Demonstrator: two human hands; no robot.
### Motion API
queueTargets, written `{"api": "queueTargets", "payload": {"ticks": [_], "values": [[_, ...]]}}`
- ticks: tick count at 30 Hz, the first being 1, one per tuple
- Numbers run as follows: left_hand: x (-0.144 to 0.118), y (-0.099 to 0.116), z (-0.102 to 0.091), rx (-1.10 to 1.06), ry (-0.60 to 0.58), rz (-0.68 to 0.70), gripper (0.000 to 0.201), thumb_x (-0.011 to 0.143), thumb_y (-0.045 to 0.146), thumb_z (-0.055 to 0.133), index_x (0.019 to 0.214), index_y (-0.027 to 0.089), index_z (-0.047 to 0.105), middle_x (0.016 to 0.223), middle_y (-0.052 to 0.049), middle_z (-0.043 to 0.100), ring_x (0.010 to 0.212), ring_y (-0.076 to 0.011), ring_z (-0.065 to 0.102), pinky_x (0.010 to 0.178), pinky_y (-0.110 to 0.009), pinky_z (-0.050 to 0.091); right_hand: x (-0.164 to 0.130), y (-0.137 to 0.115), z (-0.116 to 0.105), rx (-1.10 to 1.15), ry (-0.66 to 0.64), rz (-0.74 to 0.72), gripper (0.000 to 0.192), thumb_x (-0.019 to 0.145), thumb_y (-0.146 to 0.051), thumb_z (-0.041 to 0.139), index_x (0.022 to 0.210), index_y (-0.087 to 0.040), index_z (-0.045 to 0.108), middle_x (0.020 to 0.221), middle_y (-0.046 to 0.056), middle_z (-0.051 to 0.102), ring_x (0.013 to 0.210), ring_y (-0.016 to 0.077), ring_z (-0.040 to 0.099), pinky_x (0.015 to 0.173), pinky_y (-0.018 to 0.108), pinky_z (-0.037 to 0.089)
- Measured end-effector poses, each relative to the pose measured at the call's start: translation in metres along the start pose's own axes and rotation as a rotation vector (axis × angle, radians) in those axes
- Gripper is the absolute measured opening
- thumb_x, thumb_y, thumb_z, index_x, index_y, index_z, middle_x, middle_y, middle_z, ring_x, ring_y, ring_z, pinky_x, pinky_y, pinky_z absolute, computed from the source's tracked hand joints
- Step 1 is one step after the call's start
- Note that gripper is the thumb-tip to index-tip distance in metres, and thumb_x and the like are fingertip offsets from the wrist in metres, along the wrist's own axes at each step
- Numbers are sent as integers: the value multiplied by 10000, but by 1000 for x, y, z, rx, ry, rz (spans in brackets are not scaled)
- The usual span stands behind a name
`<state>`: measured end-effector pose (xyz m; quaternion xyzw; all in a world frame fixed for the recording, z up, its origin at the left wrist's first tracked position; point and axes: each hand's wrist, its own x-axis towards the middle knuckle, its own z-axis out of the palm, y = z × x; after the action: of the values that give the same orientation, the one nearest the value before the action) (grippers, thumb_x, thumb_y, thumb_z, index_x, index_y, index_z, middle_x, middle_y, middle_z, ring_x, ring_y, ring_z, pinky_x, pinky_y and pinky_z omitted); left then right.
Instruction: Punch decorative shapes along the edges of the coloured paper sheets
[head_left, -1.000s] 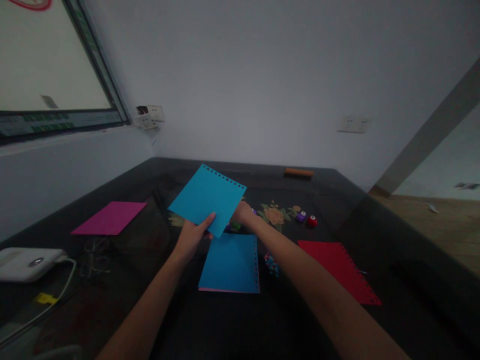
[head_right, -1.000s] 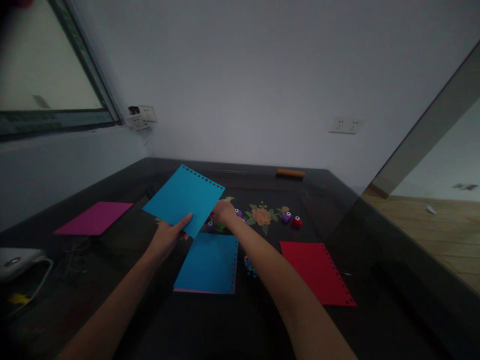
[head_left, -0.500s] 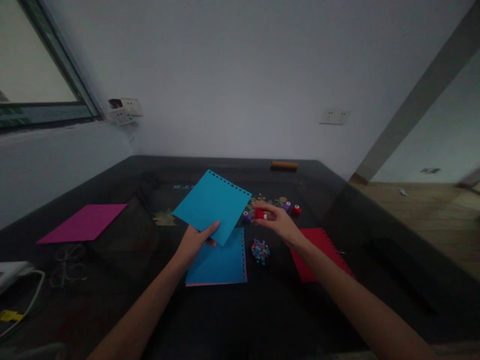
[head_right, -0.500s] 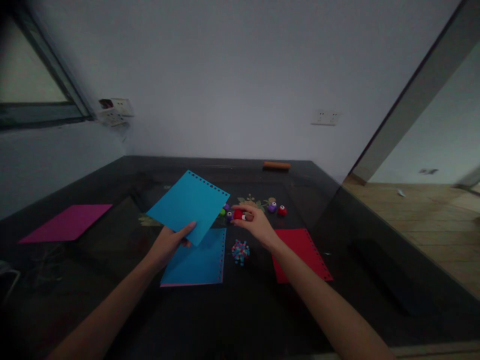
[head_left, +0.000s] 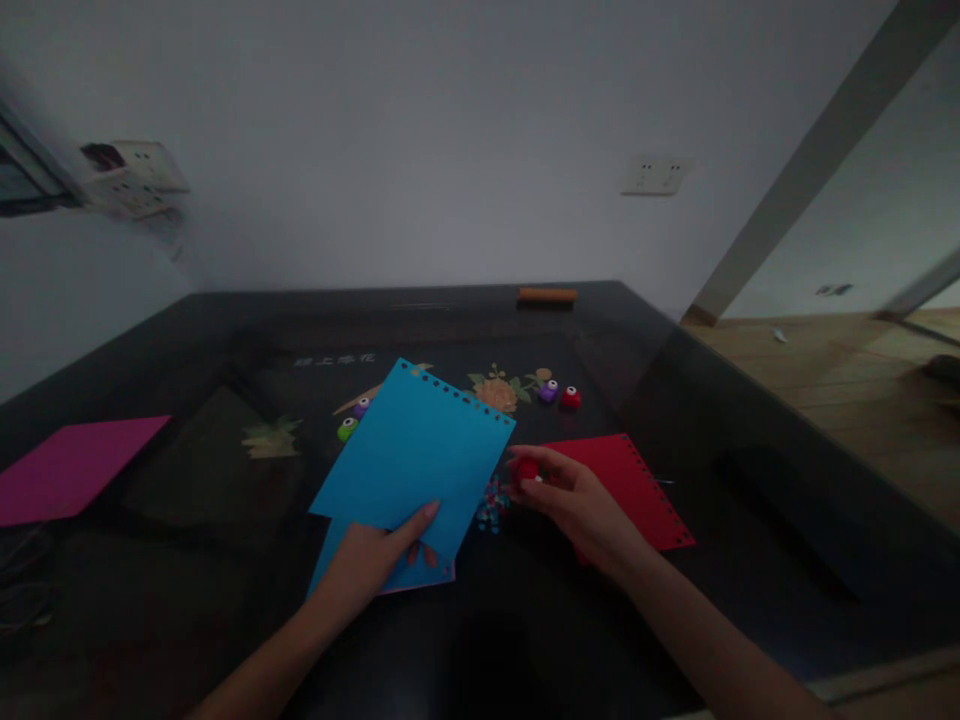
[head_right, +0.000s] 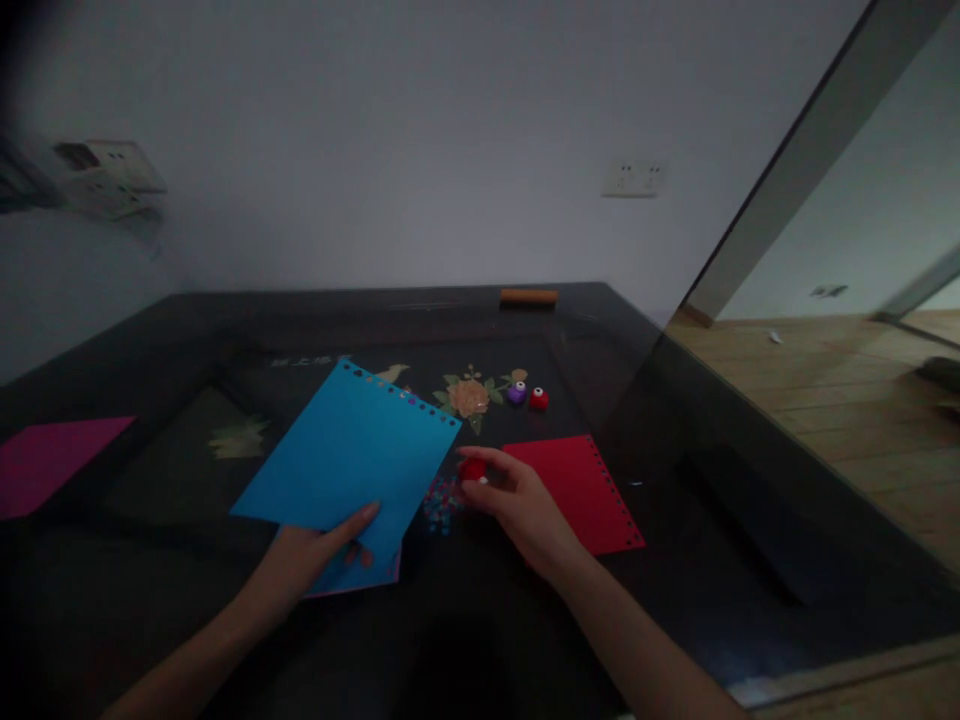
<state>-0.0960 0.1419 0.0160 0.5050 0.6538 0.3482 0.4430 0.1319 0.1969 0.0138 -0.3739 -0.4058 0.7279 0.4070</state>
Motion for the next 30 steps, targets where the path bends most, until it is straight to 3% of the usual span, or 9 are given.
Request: {"api": "queueTargets", "payload": {"ticks": [3,5,8,11,14,18,24,27,30], "values": [[-2,3,-2,15,6,-36,446,710,542,577,395,227,594,452,-41,625,474,-214,560,606,-312,443,-2,2,1,116,-78,71,402,704,-245,730,1089,-210,617,1074,61,649,932,174,645,918,363,466],[-3,5,-3,34,18,-50,443,693,552,586,381,238,580,441,-39,627,473,-222,561,609,-320,447,-3,1,2,146,-95,118,421,692,-243,743,1093,-209,617,1070,69,654,921,180,652,904,371,476],[-4,6,-5,47,-16,-27,413,662,553,601,376,258,565,405,-21,614,444,-221,549,632,-332,461,-3,1,2,133,-52,154,409,672,-252,758,1057,-193,634,954,60,681,765,149,665,727,297,529],[-5,8,-5,69,-1,-18,384,674,515,605,383,268,566,401,-6,607,438,-216,540,671,-335,463,-1,6,0,105,11,143,341,650,-261,770,955,-168,652,843,40,685,641,112,633,568,222,492],[-7,8,-6,92,49,1,383,690,489,610,375,273,571,422,-4,615,473,-220,556,734,-335,457,1,12,-1,198,45,116,347,597,-219,804,885,-182,615,824,16,685,727,143,659,693,274,516],[-4,2,-9,150,15,64,372,657,510,627,363,287,578,419,-8,621,480,-231,567,781,-366,453,0,13,3,296,38,101,333,607,-186,797,855,-195,576,822,1,687,795,160,671,831,349,510],[2,-12,-14,220,4,85,334,672,478,619,401,285,604,449,-6,642,491,-231,588,793,-382,462,-4,7,9,241,40,99,305,669,-240,757,932,-166,623,939,57,688,827,163,665,821,333,521],[4,-20,-18,300,-27,157,195,642,415,648,496,287,663,481,1,659,528,-233,617,733,-350,493,-4,7,9,243,41,94,290,681,-249,749,930,-156,633,915,67,697,788,163,672,796,327,527],[3,-23,-21,419,-9,264,195,704,392,593,579,286,700,508,9,672,563,-218,641,736,-327,507,-4,6,9,253,31,92,291,683,-252,750,935,-163,634,894,59,703,761,161,679,785,327,532]]}}
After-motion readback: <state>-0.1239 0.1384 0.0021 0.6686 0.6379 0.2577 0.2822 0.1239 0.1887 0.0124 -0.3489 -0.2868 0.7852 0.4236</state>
